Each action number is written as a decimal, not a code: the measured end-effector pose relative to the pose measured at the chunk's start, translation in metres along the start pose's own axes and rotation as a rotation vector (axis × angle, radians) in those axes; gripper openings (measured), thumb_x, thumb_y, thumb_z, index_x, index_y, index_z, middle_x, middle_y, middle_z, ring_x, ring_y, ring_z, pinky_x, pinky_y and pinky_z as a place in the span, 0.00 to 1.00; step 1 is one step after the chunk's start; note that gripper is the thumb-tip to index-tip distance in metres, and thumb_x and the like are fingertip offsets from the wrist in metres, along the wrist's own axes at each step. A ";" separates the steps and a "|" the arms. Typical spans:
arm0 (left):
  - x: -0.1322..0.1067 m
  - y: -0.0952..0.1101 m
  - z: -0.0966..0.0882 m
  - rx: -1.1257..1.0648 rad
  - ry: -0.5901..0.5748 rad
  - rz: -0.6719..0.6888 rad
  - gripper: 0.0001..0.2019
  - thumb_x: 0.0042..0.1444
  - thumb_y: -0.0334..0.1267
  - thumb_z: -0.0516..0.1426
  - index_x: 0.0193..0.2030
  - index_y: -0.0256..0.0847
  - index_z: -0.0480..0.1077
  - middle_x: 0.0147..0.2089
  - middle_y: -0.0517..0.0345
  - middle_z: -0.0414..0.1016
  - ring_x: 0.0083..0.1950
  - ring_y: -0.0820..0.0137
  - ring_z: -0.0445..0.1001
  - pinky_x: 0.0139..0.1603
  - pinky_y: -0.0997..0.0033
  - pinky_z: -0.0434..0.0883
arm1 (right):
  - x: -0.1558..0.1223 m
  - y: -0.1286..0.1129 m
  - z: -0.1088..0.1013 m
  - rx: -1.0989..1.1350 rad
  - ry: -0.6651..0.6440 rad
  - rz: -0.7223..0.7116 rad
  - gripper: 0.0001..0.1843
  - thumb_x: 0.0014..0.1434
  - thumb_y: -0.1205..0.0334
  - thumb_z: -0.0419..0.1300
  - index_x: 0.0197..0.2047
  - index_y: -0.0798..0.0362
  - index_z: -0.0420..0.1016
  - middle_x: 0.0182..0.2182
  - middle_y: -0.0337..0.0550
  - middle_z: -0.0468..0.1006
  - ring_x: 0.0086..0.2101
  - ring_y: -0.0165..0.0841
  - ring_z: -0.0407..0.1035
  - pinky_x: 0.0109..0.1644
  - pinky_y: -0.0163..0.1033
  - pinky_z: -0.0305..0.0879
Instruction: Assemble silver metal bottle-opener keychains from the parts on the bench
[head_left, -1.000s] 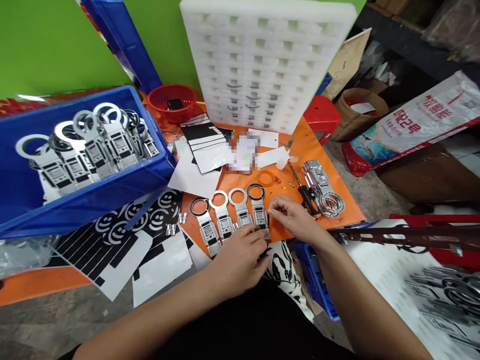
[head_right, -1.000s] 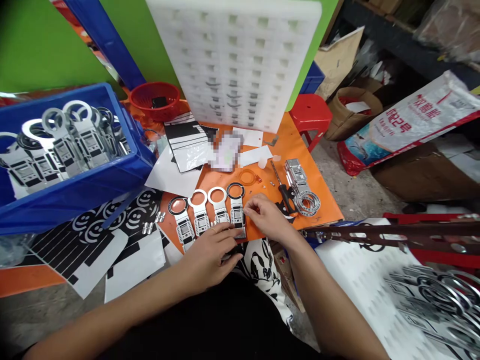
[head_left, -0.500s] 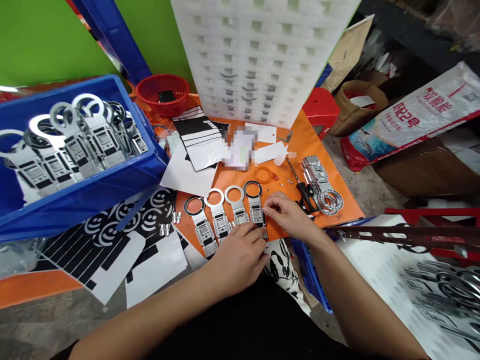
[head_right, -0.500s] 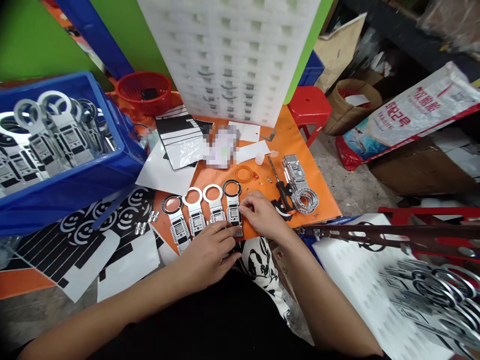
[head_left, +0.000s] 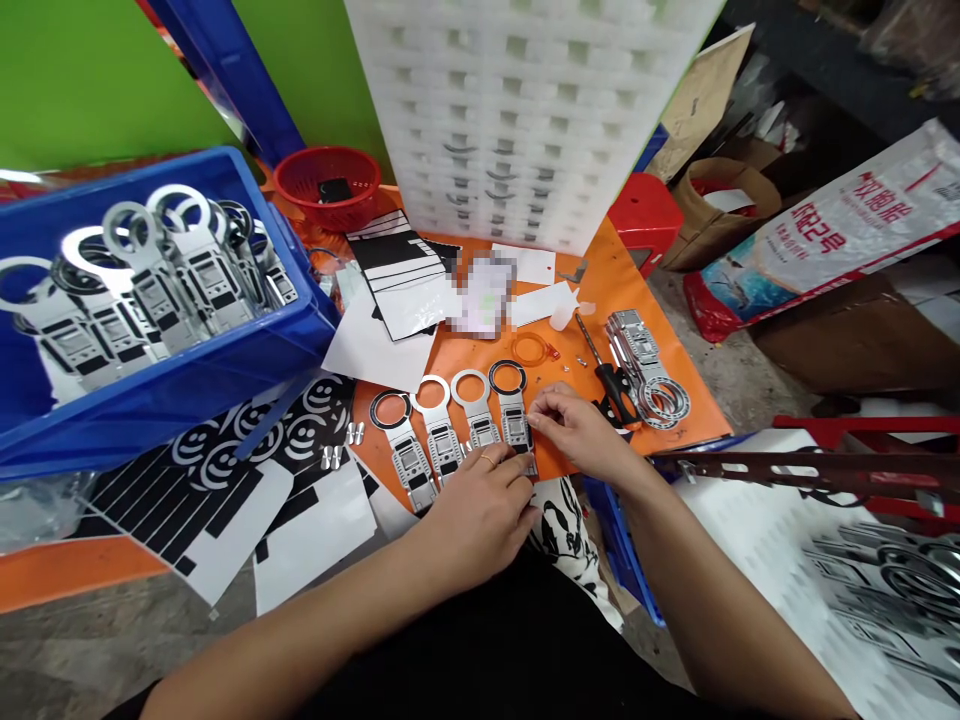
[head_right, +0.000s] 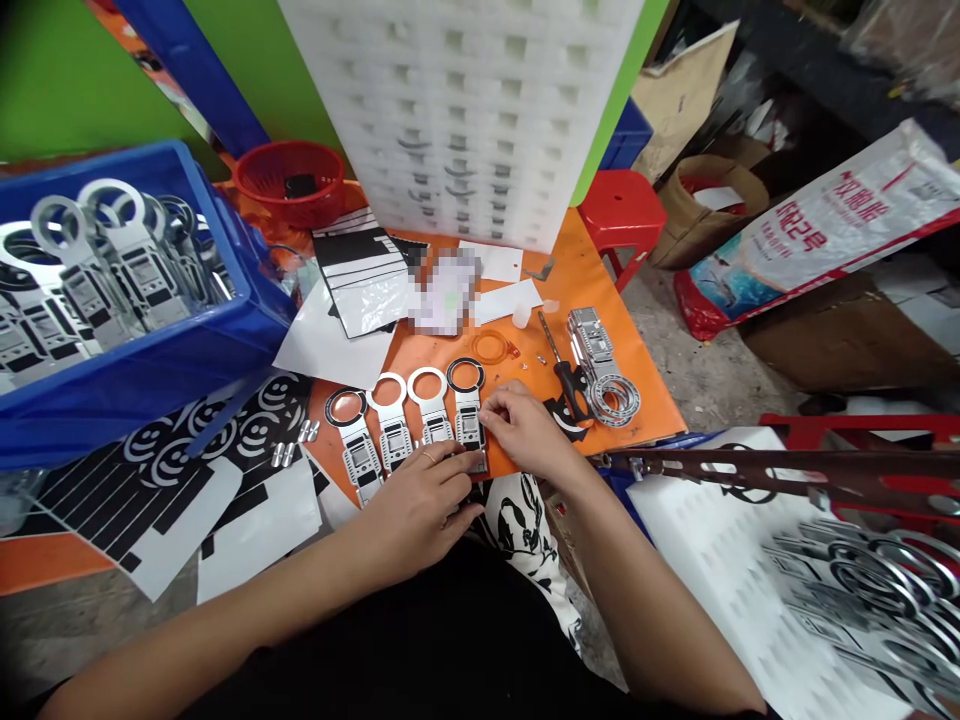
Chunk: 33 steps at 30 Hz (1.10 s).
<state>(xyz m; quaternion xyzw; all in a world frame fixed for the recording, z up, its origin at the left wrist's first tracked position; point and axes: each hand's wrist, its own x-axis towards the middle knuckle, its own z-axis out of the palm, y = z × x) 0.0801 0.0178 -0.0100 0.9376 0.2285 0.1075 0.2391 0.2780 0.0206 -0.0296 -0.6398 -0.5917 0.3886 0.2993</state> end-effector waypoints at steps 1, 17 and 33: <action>0.000 0.000 0.000 0.001 -0.002 0.000 0.08 0.61 0.37 0.56 0.37 0.37 0.75 0.53 0.47 0.76 0.56 0.55 0.69 0.58 0.51 0.69 | 0.000 0.000 0.000 -0.003 0.004 -0.003 0.09 0.61 0.63 0.56 0.28 0.52 0.70 0.32 0.41 0.69 0.35 0.34 0.65 0.43 0.43 0.64; 0.003 0.002 0.002 0.120 -0.110 -0.024 0.11 0.62 0.41 0.55 0.41 0.37 0.75 0.61 0.49 0.71 0.59 0.53 0.67 0.54 0.51 0.68 | -0.001 0.002 0.007 -0.022 0.060 0.023 0.08 0.60 0.64 0.56 0.29 0.51 0.70 0.33 0.41 0.67 0.34 0.34 0.65 0.43 0.43 0.65; 0.005 0.003 0.001 0.117 -0.135 -0.050 0.13 0.62 0.40 0.55 0.45 0.34 0.75 0.62 0.48 0.71 0.58 0.53 0.67 0.56 0.50 0.67 | -0.009 0.003 0.018 -0.178 0.173 -0.110 0.05 0.62 0.68 0.54 0.34 0.50 0.67 0.37 0.44 0.65 0.35 0.35 0.66 0.41 0.42 0.66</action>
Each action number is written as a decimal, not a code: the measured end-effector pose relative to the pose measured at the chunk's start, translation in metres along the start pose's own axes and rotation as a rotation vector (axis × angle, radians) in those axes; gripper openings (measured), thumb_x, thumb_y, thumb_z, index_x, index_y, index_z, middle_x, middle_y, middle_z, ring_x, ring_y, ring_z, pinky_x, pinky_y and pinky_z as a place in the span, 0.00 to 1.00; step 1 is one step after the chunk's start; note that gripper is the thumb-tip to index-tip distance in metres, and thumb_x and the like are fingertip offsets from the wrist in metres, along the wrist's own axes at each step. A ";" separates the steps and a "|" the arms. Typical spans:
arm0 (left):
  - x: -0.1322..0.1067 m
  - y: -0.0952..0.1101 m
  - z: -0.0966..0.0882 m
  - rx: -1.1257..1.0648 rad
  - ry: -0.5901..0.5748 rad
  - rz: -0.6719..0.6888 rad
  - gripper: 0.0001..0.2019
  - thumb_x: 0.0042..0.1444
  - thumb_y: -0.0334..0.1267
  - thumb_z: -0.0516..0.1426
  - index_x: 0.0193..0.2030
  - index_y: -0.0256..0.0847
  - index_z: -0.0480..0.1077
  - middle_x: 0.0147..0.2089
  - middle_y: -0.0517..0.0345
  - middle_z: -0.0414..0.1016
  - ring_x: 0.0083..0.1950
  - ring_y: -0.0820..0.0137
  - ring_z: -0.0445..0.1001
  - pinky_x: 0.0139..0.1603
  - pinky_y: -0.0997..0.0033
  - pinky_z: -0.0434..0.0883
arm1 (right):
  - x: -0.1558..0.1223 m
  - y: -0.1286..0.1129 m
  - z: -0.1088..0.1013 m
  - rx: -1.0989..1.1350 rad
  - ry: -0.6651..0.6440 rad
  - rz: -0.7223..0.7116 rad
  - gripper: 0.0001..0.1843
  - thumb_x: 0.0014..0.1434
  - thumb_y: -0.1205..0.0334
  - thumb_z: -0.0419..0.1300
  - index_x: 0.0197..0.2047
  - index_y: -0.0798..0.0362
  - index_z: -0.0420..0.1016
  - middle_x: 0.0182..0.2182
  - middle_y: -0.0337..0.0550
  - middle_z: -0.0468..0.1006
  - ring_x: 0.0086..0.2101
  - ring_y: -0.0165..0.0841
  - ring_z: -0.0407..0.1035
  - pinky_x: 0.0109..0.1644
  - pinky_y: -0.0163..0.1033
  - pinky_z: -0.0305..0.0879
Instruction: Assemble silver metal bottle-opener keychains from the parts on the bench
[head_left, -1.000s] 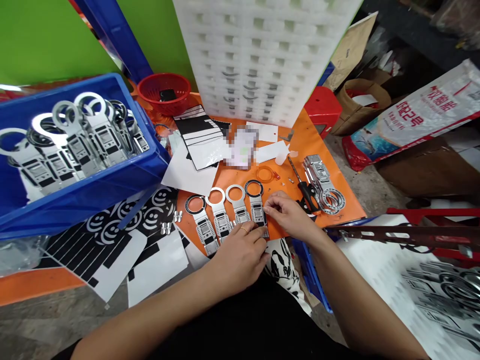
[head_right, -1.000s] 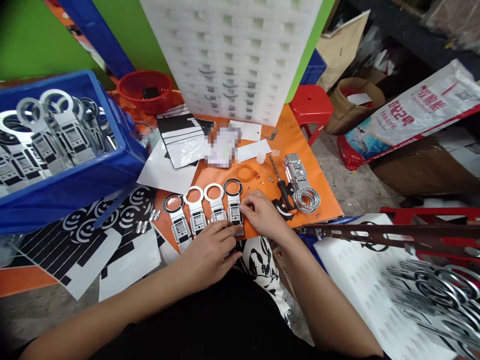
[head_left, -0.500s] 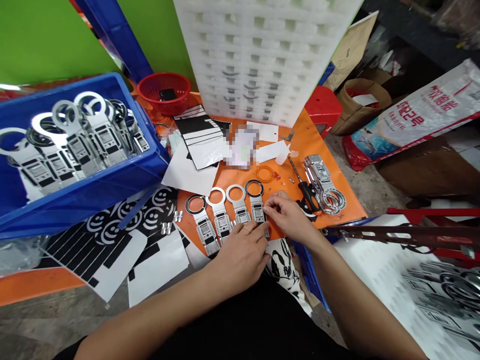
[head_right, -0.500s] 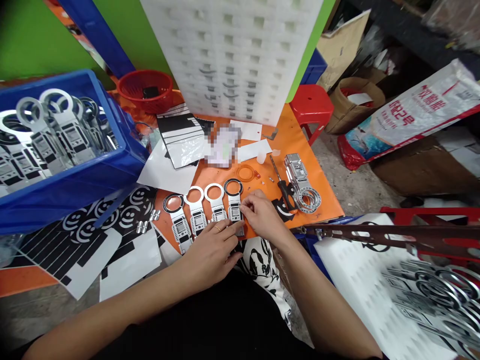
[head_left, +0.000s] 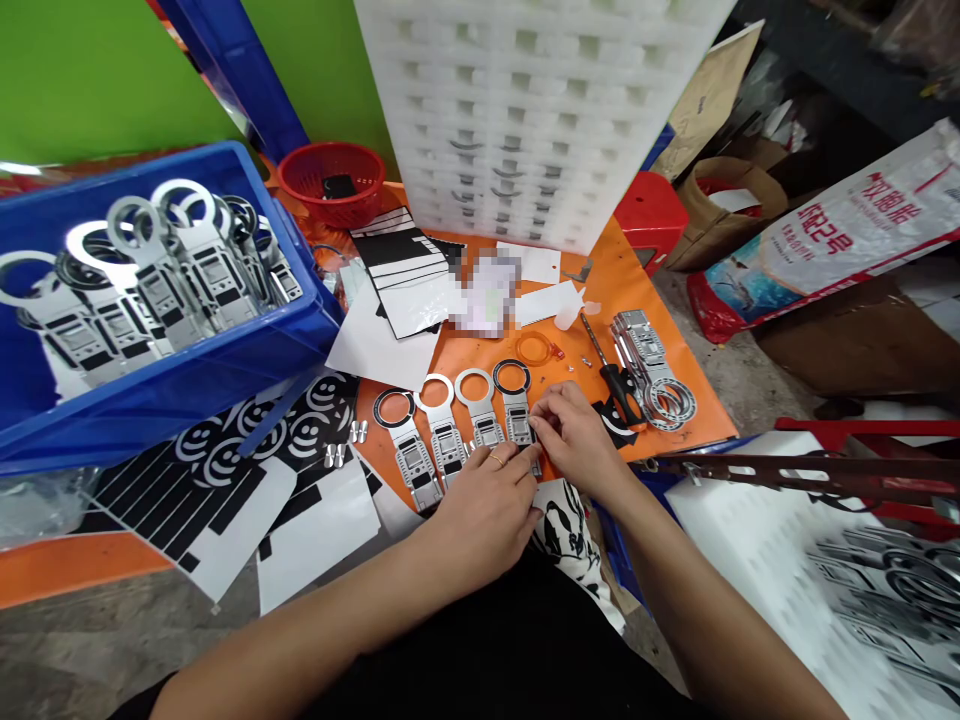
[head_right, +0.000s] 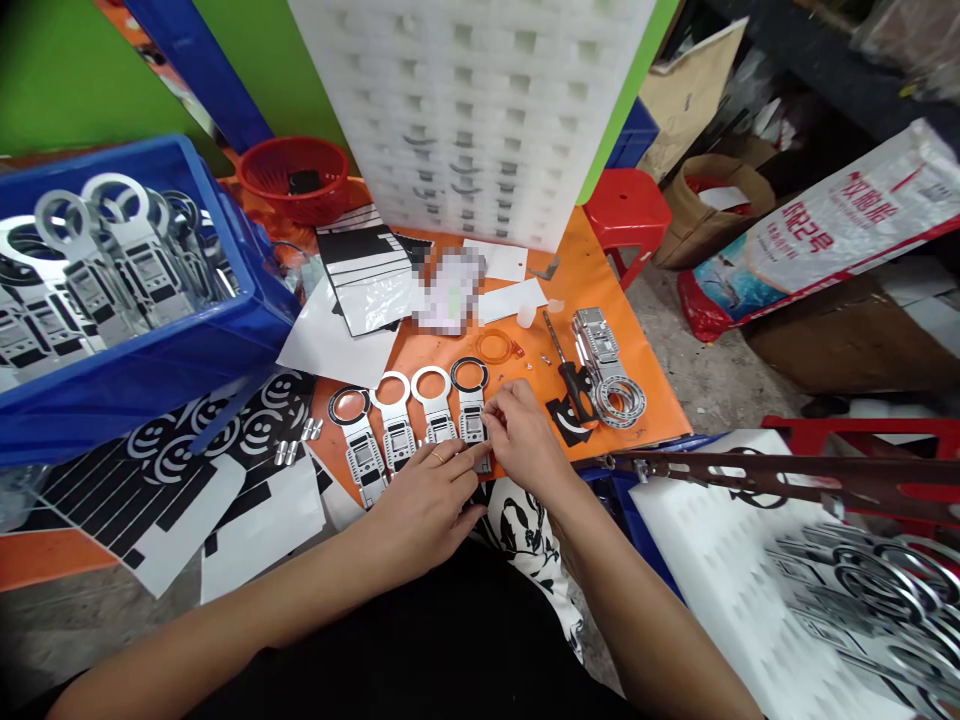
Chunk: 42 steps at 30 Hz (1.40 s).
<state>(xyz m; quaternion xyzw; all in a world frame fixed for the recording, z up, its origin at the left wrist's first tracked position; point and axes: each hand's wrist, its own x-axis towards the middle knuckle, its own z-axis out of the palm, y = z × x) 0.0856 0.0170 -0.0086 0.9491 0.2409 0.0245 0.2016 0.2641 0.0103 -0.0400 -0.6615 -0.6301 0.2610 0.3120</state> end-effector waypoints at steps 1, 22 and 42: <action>0.000 0.000 0.000 -0.002 0.004 0.001 0.12 0.62 0.40 0.55 0.45 0.34 0.75 0.61 0.48 0.71 0.58 0.53 0.67 0.56 0.50 0.67 | 0.000 -0.001 0.000 -0.002 0.005 -0.004 0.05 0.62 0.68 0.54 0.34 0.50 0.66 0.37 0.44 0.65 0.35 0.35 0.66 0.41 0.42 0.66; -0.001 -0.002 0.004 0.015 0.028 0.011 0.13 0.61 0.40 0.55 0.46 0.34 0.75 0.62 0.48 0.71 0.59 0.53 0.67 0.55 0.52 0.67 | -0.006 -0.002 0.002 0.004 0.213 0.121 0.05 0.60 0.63 0.58 0.40 0.51 0.65 0.38 0.45 0.68 0.30 0.33 0.66 0.37 0.43 0.68; -0.003 -0.007 0.000 -0.155 0.024 -0.017 0.09 0.59 0.36 0.57 0.43 0.35 0.75 0.62 0.47 0.71 0.61 0.52 0.67 0.60 0.48 0.67 | -0.028 -0.009 -0.020 -0.500 -0.064 -0.096 0.25 0.61 0.75 0.48 0.56 0.48 0.72 0.44 0.51 0.71 0.40 0.40 0.69 0.42 0.44 0.66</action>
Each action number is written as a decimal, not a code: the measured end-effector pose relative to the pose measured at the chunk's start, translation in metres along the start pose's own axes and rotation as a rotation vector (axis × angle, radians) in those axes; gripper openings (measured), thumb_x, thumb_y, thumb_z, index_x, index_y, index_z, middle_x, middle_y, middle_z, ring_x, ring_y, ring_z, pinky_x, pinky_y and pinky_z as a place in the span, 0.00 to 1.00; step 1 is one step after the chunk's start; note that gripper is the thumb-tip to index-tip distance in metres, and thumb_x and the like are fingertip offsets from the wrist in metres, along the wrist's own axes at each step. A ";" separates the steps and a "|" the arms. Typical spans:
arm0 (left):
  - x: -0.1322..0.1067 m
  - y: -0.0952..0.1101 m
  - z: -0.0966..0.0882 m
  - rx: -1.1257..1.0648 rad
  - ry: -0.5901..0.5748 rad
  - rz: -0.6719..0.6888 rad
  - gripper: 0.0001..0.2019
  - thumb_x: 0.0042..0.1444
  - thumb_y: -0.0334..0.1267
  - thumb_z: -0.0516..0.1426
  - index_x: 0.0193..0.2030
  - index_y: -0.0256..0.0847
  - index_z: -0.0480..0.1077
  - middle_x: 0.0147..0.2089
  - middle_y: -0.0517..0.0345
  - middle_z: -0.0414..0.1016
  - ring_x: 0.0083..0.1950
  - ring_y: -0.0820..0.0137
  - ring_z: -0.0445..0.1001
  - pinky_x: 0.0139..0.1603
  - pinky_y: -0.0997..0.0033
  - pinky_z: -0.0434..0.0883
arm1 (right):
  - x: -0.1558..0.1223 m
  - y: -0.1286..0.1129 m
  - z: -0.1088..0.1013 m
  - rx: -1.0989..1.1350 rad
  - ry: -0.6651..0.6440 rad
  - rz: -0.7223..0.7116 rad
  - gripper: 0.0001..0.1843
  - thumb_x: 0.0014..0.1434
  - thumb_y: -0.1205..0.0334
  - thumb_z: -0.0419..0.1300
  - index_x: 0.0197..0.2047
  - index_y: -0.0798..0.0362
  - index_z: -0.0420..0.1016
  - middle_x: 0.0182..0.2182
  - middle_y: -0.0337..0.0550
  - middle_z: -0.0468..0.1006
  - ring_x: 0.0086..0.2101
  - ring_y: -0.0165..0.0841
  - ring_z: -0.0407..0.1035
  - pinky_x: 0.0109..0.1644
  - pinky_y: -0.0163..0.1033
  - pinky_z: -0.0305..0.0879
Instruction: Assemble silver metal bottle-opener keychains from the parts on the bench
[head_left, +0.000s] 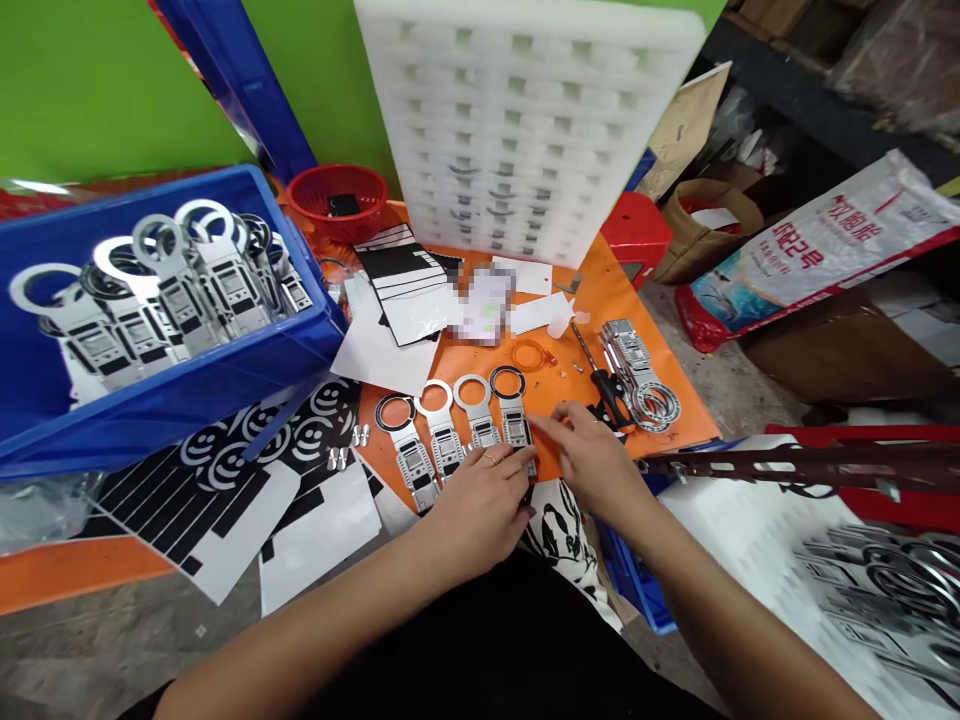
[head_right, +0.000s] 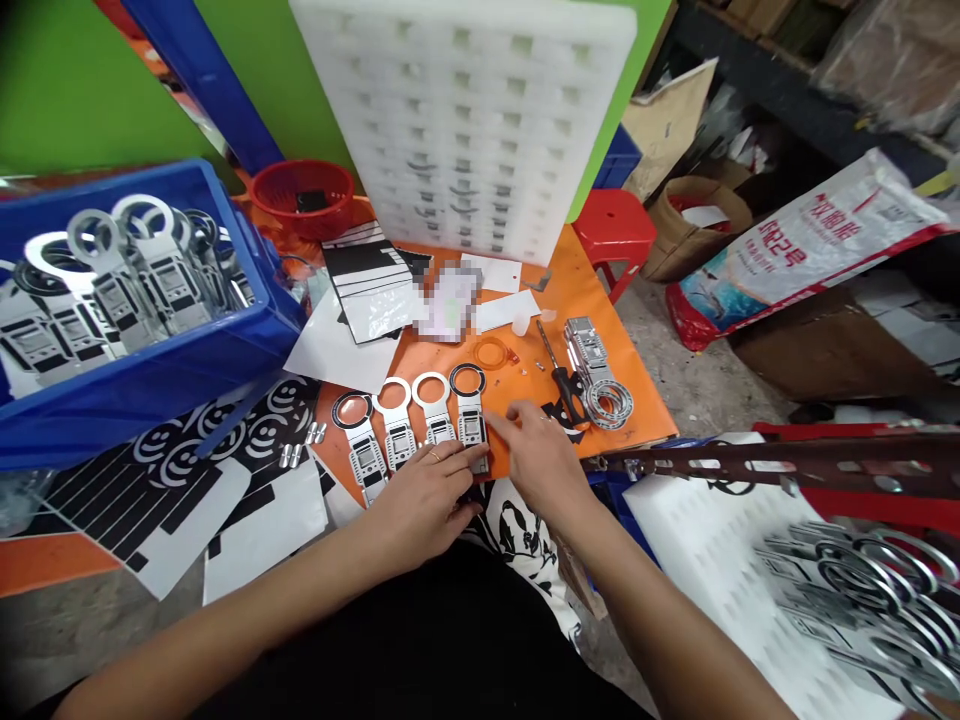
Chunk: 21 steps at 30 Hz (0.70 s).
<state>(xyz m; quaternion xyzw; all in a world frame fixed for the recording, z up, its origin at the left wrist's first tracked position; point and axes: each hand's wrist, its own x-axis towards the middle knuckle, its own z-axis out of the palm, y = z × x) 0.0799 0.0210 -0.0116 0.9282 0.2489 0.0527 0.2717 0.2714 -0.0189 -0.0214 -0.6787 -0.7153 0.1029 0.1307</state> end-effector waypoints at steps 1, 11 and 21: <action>-0.002 -0.001 -0.001 -0.080 0.034 -0.011 0.08 0.59 0.36 0.57 0.41 0.35 0.75 0.61 0.46 0.72 0.61 0.53 0.67 0.61 0.48 0.66 | -0.001 0.002 -0.002 0.132 0.043 0.034 0.22 0.62 0.73 0.48 0.55 0.49 0.72 0.44 0.50 0.71 0.42 0.39 0.69 0.45 0.44 0.67; -0.016 0.001 -0.029 -1.120 0.186 -0.463 0.13 0.59 0.42 0.56 0.45 0.39 0.77 0.55 0.49 0.77 0.58 0.56 0.73 0.59 0.56 0.68 | -0.011 -0.044 -0.021 0.743 0.128 0.069 0.04 0.61 0.64 0.60 0.39 0.49 0.76 0.37 0.42 0.71 0.37 0.33 0.69 0.38 0.37 0.66; -0.019 -0.001 -0.026 -1.287 0.251 -0.584 0.09 0.55 0.42 0.61 0.32 0.38 0.78 0.49 0.50 0.80 0.51 0.58 0.76 0.55 0.60 0.71 | -0.012 -0.059 -0.021 0.686 0.159 -0.142 0.05 0.62 0.69 0.58 0.36 0.50 0.70 0.38 0.42 0.68 0.38 0.32 0.68 0.41 0.38 0.65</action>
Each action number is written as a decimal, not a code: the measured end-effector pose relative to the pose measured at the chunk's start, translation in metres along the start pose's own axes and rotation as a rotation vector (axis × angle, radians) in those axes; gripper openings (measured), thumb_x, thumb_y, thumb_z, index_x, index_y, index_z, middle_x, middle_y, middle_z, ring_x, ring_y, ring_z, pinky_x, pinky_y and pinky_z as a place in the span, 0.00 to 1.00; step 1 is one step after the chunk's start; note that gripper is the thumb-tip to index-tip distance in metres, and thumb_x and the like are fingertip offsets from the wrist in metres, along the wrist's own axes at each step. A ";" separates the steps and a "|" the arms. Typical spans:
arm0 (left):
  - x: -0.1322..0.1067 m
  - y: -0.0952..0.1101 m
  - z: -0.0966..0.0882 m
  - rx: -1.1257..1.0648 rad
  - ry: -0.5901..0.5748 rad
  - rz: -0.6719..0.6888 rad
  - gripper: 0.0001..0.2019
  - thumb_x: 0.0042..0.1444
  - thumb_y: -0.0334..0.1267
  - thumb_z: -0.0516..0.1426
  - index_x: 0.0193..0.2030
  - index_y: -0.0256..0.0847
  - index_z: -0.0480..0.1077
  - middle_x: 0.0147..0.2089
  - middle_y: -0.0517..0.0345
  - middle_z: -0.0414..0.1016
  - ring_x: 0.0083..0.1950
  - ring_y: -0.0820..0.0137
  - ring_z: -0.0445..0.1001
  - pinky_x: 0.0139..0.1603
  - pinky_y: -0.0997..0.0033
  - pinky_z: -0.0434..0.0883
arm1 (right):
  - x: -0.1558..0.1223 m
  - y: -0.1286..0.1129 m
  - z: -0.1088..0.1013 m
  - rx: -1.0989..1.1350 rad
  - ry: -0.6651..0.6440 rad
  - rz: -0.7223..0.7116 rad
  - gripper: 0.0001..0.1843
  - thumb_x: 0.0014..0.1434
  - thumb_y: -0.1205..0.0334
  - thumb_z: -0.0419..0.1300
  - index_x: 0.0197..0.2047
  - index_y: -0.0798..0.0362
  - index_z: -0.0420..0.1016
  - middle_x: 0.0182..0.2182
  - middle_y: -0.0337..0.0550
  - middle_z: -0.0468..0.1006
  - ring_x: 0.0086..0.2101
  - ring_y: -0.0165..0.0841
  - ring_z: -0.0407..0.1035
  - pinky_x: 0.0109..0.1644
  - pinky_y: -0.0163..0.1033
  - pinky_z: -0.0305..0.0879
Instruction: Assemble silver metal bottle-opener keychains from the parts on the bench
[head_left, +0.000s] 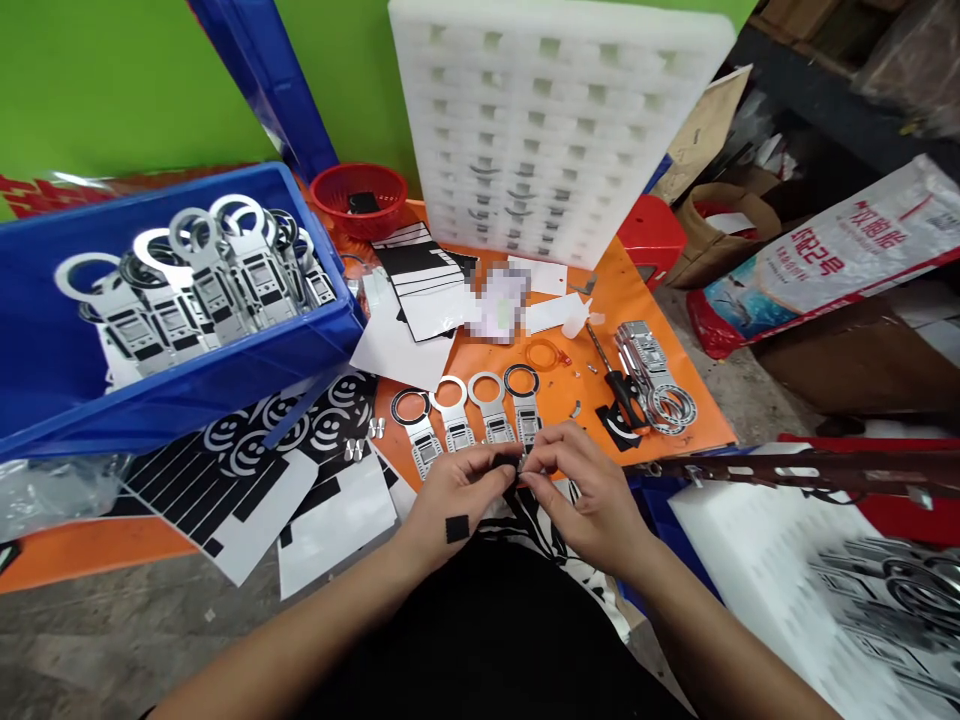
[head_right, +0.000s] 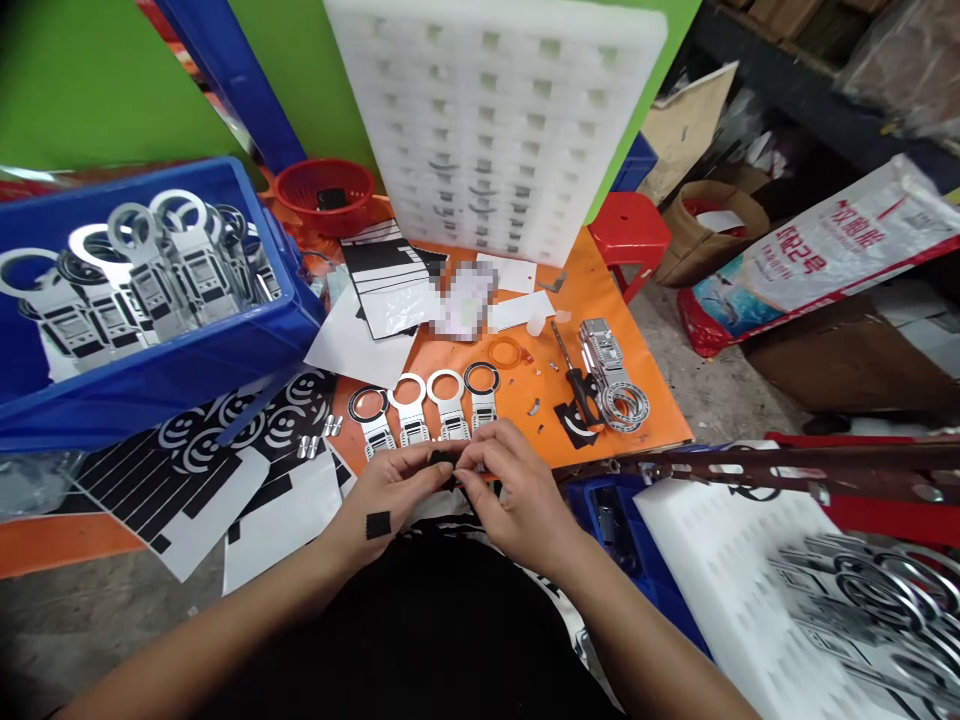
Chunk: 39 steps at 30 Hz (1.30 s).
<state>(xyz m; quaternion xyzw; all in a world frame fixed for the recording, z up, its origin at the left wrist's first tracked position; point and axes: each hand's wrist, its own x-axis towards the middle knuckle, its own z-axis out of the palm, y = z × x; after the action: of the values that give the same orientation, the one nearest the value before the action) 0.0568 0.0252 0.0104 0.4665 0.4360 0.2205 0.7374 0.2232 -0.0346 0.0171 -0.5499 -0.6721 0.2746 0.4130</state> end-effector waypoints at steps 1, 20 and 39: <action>0.001 0.001 -0.002 -0.075 0.014 -0.047 0.10 0.54 0.43 0.61 0.34 0.37 0.78 0.47 0.49 0.81 0.48 0.59 0.78 0.53 0.60 0.72 | 0.001 -0.001 -0.002 0.024 -0.002 -0.033 0.05 0.62 0.70 0.57 0.37 0.49 0.69 0.39 0.42 0.68 0.39 0.32 0.68 0.42 0.38 0.64; 0.000 -0.025 -0.001 1.200 -0.138 0.663 0.07 0.62 0.35 0.55 0.37 0.36 0.74 0.56 0.48 0.75 0.57 0.54 0.67 0.57 0.49 0.69 | 0.052 0.068 -0.005 -0.043 -0.269 0.326 0.08 0.60 0.63 0.56 0.29 0.52 0.70 0.36 0.41 0.67 0.38 0.34 0.65 0.47 0.44 0.63; 0.002 -0.023 0.001 1.263 -0.148 0.634 0.08 0.62 0.36 0.54 0.38 0.37 0.74 0.58 0.48 0.74 0.59 0.51 0.66 0.56 0.46 0.69 | 0.054 0.066 0.001 -0.091 -0.239 0.297 0.08 0.60 0.67 0.56 0.29 0.52 0.68 0.35 0.40 0.65 0.37 0.33 0.64 0.46 0.42 0.62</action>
<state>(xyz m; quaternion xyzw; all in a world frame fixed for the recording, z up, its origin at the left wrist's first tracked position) 0.0567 0.0153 -0.0105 0.9229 0.2727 0.0972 0.2540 0.2536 0.0337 -0.0240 -0.6247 -0.6395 0.3650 0.2600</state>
